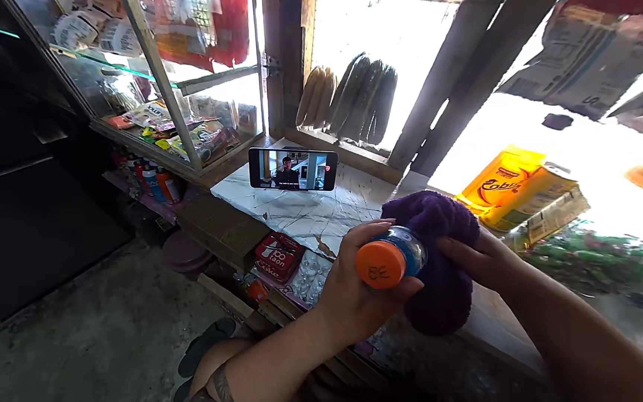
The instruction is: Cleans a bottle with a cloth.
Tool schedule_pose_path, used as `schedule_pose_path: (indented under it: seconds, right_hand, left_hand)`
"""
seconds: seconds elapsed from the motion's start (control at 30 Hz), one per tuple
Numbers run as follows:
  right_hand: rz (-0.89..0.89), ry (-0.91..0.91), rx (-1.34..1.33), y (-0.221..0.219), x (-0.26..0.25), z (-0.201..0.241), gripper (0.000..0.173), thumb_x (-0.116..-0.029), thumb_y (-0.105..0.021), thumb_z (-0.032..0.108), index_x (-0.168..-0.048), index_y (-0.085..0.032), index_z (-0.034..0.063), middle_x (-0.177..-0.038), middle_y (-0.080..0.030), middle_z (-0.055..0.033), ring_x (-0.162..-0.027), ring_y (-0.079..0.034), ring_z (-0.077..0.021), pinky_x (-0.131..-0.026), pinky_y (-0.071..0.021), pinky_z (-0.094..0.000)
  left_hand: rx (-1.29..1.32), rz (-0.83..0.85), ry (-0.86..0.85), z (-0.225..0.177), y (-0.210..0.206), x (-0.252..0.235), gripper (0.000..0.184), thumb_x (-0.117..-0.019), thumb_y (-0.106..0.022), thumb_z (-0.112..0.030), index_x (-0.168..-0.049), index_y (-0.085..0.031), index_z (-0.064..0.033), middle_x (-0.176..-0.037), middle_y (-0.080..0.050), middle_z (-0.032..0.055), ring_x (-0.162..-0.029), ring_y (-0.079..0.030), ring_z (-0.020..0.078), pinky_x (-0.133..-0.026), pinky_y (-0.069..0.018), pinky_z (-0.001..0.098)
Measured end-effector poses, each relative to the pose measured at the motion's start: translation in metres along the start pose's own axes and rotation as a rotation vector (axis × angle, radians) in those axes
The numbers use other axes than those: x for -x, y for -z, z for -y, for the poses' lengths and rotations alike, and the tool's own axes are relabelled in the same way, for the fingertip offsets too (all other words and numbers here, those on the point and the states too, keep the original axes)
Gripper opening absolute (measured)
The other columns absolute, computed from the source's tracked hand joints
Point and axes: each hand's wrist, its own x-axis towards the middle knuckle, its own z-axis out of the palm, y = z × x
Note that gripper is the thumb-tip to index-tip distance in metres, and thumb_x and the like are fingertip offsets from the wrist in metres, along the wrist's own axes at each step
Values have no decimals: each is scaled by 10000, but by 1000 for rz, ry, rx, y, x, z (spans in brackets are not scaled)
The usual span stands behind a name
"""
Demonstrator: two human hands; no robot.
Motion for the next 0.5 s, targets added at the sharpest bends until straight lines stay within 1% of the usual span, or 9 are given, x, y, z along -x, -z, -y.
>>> schedule_pose_path:
  seconds: [0.1,0.23,0.27,0.3,0.4,0.43,0.5]
  right_hand:
    - [-31,-79,44,0,-2,1,416,-1002,-534,515,-1153,-630,139,-982,-655,153,-954,-600,126,-880,-519,-139]
    - [-77,-238,110,-1,-4,9,400,-1020,-476,415,-1171,-618,72,-991,-643,77,-956,-597,95,-894,-510,-169]
    - [-89,-267,130,-2,-5,10,408,-1023,-463,407,-1184,-616,65,-1011,-644,57,-971,-599,80,-908,-508,-187]
    - [-102,-288,147,-2,-5,10,437,-1020,-455,415,-1207,-614,54,-1049,-645,24,-1004,-598,50,-934,-500,-224]
    - [-117,-321,196,-5,-6,11,546,-1007,-433,489,-1294,-595,54,-1224,-630,-63,-1165,-578,-53,-1039,-460,-345]
    - [-121,-318,206,-6,-5,11,570,-1006,-428,508,-1307,-594,53,-1250,-627,-83,-1197,-570,-78,-1057,-446,-374]
    - [-124,-298,215,-8,-4,13,592,-1009,-416,531,-1306,-596,51,-1244,-631,-86,-1199,-569,-80,-1057,-445,-371]
  left_hand:
    - [7,-8,19,-1,0,0,573,-1005,-633,-375,-1433,-416,-62,-1389,-566,129,-1230,-599,130,-1042,-516,333]
    - [21,-26,38,-3,1,-1,568,-996,-645,-374,-1426,-429,-72,-1422,-529,133,-1273,-565,146,-1045,-510,330]
    - [20,-32,45,-4,1,-1,567,-992,-649,-381,-1423,-438,-79,-1431,-519,133,-1278,-561,149,-1034,-517,325]
    - [20,-38,46,-4,1,-2,568,-990,-651,-384,-1422,-441,-80,-1437,-511,134,-1277,-559,147,-1024,-521,318]
    - [31,-49,41,-5,2,-2,569,-987,-657,-386,-1421,-446,-84,-1438,-503,129,-1270,-561,140,-1006,-532,305]
    - [38,-51,44,-5,2,-2,571,-985,-661,-384,-1422,-447,-85,-1438,-504,127,-1265,-565,141,-997,-538,303]
    - [39,-50,47,-4,2,-2,573,-982,-665,-386,-1424,-450,-91,-1435,-502,121,-1260,-566,136,-988,-542,299]
